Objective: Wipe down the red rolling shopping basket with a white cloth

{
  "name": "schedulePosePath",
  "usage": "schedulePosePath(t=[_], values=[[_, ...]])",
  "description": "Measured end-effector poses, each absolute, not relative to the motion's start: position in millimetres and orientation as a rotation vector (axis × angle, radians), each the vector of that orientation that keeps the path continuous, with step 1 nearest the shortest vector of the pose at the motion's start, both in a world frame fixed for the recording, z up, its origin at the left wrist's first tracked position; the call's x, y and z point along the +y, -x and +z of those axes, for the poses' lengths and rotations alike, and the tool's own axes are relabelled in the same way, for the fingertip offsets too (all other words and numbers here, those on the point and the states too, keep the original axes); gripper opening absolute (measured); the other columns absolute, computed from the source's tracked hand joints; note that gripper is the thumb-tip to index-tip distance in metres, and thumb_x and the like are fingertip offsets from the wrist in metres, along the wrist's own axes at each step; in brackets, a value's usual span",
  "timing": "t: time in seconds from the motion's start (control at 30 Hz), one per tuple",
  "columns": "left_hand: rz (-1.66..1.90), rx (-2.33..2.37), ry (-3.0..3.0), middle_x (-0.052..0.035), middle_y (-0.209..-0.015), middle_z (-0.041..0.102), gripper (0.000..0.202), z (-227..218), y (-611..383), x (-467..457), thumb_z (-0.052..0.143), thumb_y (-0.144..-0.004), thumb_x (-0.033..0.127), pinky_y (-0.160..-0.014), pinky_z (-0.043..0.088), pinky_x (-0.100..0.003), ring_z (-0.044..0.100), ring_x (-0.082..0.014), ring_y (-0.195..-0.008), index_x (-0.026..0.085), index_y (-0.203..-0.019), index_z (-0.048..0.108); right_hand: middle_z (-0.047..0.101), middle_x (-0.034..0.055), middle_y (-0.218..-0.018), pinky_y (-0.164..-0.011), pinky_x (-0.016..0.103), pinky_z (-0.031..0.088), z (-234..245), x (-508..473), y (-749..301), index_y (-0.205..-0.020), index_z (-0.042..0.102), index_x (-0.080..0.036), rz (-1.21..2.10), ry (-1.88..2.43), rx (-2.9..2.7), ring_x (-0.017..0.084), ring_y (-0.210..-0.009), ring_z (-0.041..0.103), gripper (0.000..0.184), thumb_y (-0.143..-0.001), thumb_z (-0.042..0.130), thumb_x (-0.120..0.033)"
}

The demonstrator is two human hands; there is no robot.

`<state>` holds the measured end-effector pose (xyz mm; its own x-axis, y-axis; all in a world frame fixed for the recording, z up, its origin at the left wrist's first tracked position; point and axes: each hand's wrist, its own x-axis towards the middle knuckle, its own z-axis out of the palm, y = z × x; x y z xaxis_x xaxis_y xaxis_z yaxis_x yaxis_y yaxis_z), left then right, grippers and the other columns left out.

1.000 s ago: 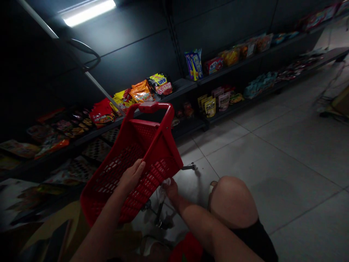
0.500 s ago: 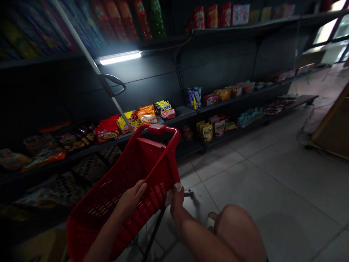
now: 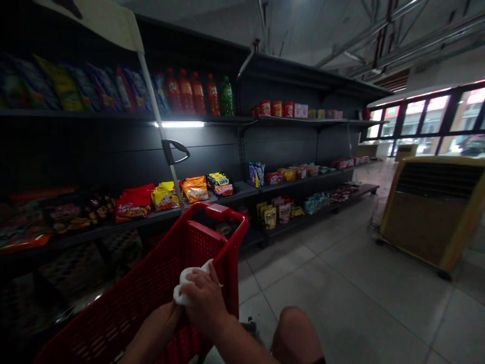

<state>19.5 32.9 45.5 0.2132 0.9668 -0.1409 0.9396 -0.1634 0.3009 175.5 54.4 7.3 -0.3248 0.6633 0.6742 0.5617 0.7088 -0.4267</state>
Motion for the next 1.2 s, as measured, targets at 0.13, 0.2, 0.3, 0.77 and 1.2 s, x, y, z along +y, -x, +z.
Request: schedulePosePath(t=[0.13, 0.2, 0.3, 0.77, 1.2], values=[[0.142, 1.691, -2.135, -0.0131, -0.102, 0.074, 0.058, 41.0, -2.3, 19.0, 0.015, -0.099, 0.042, -0.074, 0.046, -0.031, 0.070, -0.0251, -0.094, 0.019, -0.099, 0.068, 0.059, -0.0011, -0.127, -0.122, 0.038, 0.001, 19.9, 37.5, -176.5, -0.117, 0.057, -0.033, 0.112, 0.973, -2.192, 0.014, -0.124, 0.050, 0.033, -0.086, 0.067, -0.030], [0.167, 1.683, -2.115, -0.0128, -0.102, 0.075, 0.057, 41.3, 1.7, 13.5, 0.017, -0.099, 0.045, -0.076, 0.046, -0.032, 0.070, -0.0261, -0.096, 0.019, -0.099, 0.068, 0.058, -0.0012, -0.128, -0.122, 0.036, 0.003, 24.2, 31.2, -178.6, -0.118, 0.055, -0.032, 0.089, 0.987, -2.225, 0.014, -0.124, 0.049, 0.033, -0.087, 0.065, -0.029], [0.197, 1.668, -2.124, -0.0128, -0.104, 0.075, 0.055, 44.0, 1.9, 6.7, 0.020, -0.099, 0.045, -0.079, 0.046, -0.031, 0.070, -0.0257, -0.098, 0.020, -0.099, 0.068, 0.057, -0.0007, -0.130, -0.121, 0.035, 0.003, 25.2, 22.4, -180.8, -0.120, 0.054, -0.031, 0.071, 0.986, -2.243, 0.015, -0.125, 0.047, 0.034, -0.087, 0.064, -0.030], [0.210, 1.644, -2.213, -0.0074, -0.104, 0.076, 0.044, 46.7, 1.4, -5.8, 0.026, -0.099, 0.042, -0.077, 0.046, -0.027, 0.070, -0.0221, -0.099, 0.025, -0.103, 0.066, 0.056, -0.0011, -0.131, -0.121, 0.034, 0.006, 32.6, 5.5, -190.9, -0.117, 0.055, -0.031, 0.108, 1.005, -2.276, 0.015, -0.126, 0.046, 0.032, -0.087, 0.066, -0.032], [0.062, 1.779, -2.332, -0.0094, -0.128, 0.067, 0.038, 37.4, 11.5, -2.4, 0.036, -0.095, 0.031, -0.091, 0.047, -0.031, 0.064, -0.0242, -0.114, 0.027, -0.124, 0.061, 0.061, 0.0003, -0.126, -0.120, 0.045, 0.007, 59.0, 15.2, -219.1, -0.110, 0.060, -0.028, 0.044, 1.058, -2.229, 0.018, -0.116, 0.055, 0.027, -0.084, 0.068, -0.030]])
